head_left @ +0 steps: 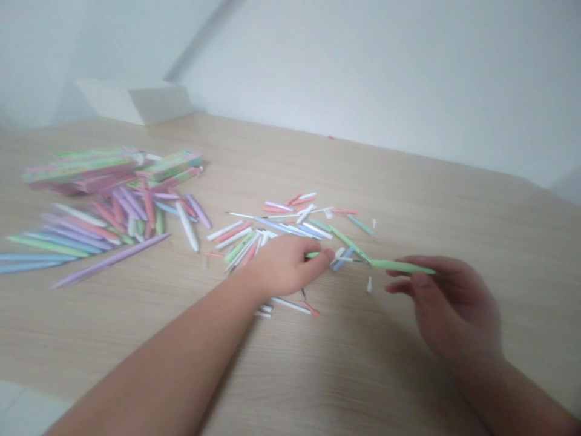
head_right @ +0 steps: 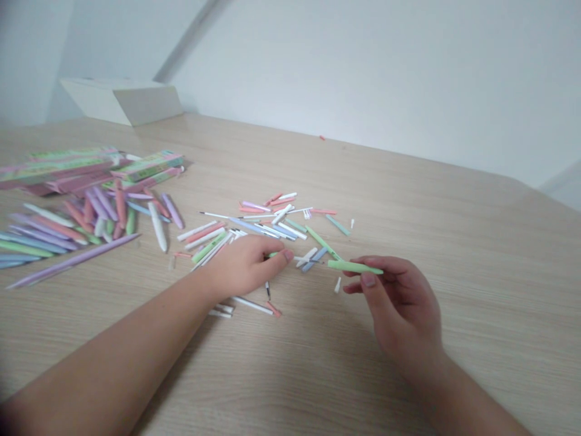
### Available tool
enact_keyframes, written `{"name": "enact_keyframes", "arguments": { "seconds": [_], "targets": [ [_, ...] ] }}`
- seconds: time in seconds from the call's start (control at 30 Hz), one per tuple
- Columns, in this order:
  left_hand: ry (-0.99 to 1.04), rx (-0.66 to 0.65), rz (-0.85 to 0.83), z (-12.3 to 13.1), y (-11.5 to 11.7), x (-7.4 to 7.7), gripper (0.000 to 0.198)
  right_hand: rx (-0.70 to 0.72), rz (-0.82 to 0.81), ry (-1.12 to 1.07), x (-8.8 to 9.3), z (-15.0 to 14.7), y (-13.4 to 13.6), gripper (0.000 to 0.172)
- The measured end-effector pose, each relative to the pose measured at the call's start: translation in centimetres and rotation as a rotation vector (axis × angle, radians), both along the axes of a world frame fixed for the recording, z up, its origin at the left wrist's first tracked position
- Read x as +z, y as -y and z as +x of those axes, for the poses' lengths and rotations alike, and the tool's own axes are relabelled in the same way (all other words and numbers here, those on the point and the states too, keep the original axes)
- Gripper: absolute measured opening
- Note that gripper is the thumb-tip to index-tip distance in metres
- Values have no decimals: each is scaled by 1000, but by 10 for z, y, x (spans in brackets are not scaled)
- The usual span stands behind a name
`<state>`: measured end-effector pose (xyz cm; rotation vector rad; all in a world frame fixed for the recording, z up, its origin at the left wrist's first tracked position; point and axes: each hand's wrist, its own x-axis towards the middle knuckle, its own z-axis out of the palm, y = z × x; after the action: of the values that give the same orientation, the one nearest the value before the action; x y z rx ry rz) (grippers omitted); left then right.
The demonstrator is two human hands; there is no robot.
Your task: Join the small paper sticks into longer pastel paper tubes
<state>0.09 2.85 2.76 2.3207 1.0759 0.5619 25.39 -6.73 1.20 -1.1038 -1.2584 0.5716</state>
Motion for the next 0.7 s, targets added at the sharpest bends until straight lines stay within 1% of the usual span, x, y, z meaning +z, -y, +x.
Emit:
{"name": "enact_keyframes", "arguments": {
  "seconds": [0.1,0.2,0.43,0.5,0.6,0.7],
  "targets": [
    [-7,-7,0,0,0,0,55,-3,-37,55,1,-2,1,14],
    [-18,-12,-2,0,0,-1,57,5,-39,99,2,-3,2,14],
    [-47,-33,32,4,4,-2,56,57,-108,223,4,-7,-1,15],
    [-41,-75,37,6,5,-3,51,74,-128,235,4,-9,-3,16],
    [2,-160,35,9,6,-4,38,98,-143,222,1,-9,-6,17],
    [42,-195,24,10,6,-5,28,109,-173,207,-2,-7,-8,19]
  ]
}}
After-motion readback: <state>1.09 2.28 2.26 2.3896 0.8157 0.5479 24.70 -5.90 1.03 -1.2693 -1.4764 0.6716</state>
